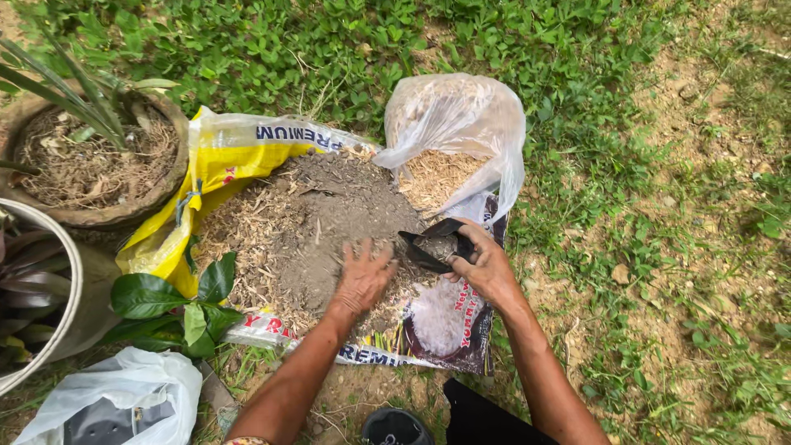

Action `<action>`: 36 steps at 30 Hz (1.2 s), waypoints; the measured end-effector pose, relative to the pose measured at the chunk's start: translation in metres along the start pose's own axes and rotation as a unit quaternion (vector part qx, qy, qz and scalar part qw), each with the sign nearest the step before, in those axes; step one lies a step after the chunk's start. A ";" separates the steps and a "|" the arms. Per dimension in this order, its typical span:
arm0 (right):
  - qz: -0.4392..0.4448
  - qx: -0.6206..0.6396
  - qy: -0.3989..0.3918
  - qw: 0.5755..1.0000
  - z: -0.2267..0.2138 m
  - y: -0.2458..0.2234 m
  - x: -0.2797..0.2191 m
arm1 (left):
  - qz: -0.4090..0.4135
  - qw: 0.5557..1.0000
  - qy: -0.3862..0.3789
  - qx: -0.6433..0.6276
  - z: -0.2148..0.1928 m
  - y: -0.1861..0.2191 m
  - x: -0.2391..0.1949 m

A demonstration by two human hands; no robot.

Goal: The person mixes soil with rice husks in a bag by hand and then places a small leafy plant into the mixture inside a black nursery bag.

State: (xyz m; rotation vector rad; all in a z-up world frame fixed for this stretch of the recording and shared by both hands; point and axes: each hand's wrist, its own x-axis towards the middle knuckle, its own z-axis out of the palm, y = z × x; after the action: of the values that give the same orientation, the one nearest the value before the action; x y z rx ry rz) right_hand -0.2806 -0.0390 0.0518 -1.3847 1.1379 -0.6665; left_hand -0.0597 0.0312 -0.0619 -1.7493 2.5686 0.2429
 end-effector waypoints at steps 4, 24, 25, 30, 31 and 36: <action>0.046 0.002 -0.028 0.999 0.008 0.006 -0.020 | -0.070 0.992 -0.015 -0.100 0.003 -0.017 0.000; -0.095 -0.322 -0.148 0.930 0.039 0.043 -0.044 | -0.222 0.919 0.134 -0.295 -0.053 -0.050 -0.018; -0.081 -0.295 -0.155 0.939 0.042 0.042 -0.040 | -0.269 0.858 0.167 -0.404 -0.050 -0.059 -0.016; 0.116 -0.151 -0.165 0.968 0.052 0.039 -0.029 | -0.351 0.657 0.262 -0.614 -0.037 -0.084 -0.015; 0.063 -0.145 -0.162 0.974 0.052 0.041 -0.028 | -0.349 0.576 0.274 -0.687 -0.039 -0.084 -0.019; 0.086 -0.084 -0.129 0.984 0.058 0.041 -0.020 | -0.345 0.360 0.261 -0.826 -0.075 -0.064 -0.025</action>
State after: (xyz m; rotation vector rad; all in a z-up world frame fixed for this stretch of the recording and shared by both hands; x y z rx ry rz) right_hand -0.2460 0.0082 0.0070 -1.4466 1.1082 -0.2635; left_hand 0.0139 0.0210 0.0076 -3.0880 0.2517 3.3328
